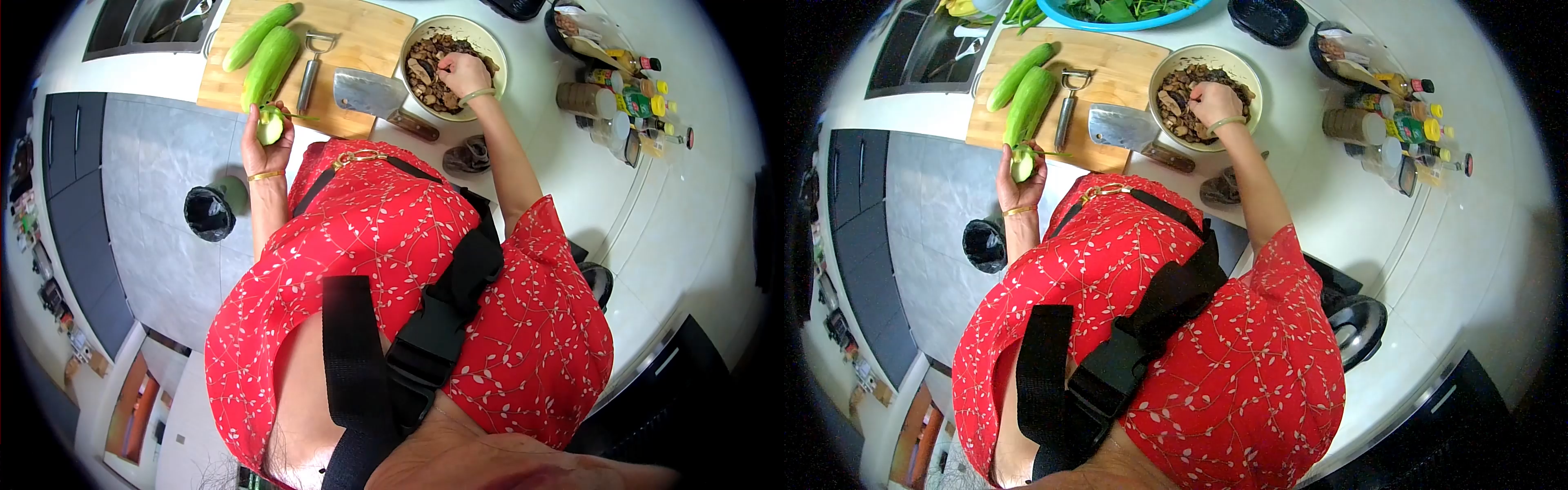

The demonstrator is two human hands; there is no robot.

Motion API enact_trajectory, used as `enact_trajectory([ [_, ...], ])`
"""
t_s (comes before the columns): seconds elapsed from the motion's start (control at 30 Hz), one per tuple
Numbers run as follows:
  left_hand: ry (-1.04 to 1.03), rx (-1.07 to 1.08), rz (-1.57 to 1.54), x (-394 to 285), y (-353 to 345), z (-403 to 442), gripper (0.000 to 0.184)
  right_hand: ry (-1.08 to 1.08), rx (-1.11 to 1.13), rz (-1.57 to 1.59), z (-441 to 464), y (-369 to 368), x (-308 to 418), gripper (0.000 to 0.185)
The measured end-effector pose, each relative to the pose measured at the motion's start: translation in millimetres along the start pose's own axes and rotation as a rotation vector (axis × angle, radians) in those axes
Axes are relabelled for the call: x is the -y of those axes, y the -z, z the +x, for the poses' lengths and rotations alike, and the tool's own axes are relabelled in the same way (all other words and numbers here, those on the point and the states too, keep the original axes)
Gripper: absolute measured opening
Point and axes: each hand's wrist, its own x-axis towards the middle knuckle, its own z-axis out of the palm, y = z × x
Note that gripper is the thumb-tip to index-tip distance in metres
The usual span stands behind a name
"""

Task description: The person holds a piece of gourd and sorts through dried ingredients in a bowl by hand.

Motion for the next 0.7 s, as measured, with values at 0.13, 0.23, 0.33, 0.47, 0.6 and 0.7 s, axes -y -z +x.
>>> enact_trajectory([
  [0.13, -0.017, -0.011, 0.015, -0.2, -0.8, -0.4, 0.035, 0.006, -0.018, 0.275, 4.0, -5.4, -16.7, 0.019],
  [0.23, -0.013, -0.015, 0.004, -0.5, 1.3, 0.8, 0.035, 0.046, -0.069, 0.722, 4.9, -8.5, -33.7, 0.015],
  [0.33, -0.005, -0.028, 0.003, -0.1, 1.1, 1.6, 0.036, -0.162, 0.169, 1.258, -9.8, 18.3, -27.1, 0.014],
  [0.47, -0.008, -0.027, 0.026, 0.1, -2.0, 1.2, 0.036, -0.205, 0.242, 1.589, -16.2, 20.8, -28.3, 0.016],
  [0.6, -0.004, -0.003, 0.02, 0.4, -1.5, 2.2, 0.036, -0.168, 0.29, 1.688, -17.4, 20.6, -30.3, 0.017],
  [0.7, -0.006, -0.02, 0.023, 0.4, -2.5, 1.0, 0.036, -0.17, 0.276, 1.677, -16.7, 19.5, -28.3, 0.016],
])
